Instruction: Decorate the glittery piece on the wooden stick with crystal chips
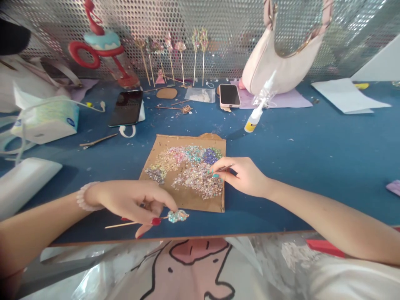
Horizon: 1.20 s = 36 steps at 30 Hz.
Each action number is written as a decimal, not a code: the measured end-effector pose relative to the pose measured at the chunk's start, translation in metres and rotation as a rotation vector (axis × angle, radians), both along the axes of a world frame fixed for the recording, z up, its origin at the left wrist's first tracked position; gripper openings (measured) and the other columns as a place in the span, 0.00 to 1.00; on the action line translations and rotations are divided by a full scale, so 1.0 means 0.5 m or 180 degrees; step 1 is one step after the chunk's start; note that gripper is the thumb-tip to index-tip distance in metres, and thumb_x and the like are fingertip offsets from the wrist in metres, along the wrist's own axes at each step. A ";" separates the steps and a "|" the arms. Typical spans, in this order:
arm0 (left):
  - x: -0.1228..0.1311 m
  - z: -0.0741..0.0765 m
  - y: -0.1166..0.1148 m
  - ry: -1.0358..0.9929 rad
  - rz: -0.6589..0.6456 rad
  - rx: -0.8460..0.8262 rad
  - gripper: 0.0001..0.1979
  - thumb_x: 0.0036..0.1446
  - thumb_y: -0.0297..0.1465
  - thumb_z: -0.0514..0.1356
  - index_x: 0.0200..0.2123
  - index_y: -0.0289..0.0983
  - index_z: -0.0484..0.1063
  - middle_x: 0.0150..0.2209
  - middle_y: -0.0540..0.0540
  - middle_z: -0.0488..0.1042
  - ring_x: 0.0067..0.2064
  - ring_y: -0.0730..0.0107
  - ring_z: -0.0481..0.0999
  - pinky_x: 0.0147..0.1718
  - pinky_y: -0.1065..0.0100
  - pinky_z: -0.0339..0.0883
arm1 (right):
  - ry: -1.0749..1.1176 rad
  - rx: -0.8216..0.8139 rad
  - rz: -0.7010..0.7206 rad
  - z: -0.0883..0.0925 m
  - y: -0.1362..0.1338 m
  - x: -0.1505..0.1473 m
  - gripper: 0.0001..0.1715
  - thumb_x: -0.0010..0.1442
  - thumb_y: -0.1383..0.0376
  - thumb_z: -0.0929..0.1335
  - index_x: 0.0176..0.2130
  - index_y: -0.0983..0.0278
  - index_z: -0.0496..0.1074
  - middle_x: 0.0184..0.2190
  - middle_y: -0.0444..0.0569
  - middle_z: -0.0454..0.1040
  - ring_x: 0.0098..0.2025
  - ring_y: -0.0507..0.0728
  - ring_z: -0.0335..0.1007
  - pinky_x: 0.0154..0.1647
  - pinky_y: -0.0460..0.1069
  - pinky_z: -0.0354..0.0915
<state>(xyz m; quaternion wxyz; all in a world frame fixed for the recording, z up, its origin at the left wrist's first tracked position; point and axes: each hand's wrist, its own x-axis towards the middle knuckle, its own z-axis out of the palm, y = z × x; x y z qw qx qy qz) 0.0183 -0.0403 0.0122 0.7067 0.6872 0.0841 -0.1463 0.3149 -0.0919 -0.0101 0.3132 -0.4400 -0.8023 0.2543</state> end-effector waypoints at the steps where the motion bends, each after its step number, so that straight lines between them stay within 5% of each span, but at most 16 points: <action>1: 0.000 0.000 0.000 0.0008 -0.0002 0.0009 0.17 0.68 0.29 0.55 0.58 0.33 0.65 0.22 0.50 0.75 0.16 0.76 0.59 0.13 0.77 0.51 | 0.0001 0.0011 -0.0011 -0.001 0.001 -0.001 0.07 0.62 0.67 0.66 0.37 0.59 0.76 0.37 0.46 0.83 0.35 0.53 0.81 0.38 0.46 0.76; 36: -0.008 0.004 -0.003 0.0007 -0.0009 0.0116 0.19 0.66 0.29 0.54 0.58 0.29 0.64 0.23 0.48 0.76 0.17 0.76 0.60 0.14 0.77 0.52 | -0.0050 0.0224 -0.0057 0.006 -0.001 0.000 0.07 0.61 0.68 0.66 0.35 0.59 0.75 0.33 0.44 0.83 0.27 0.50 0.79 0.32 0.43 0.75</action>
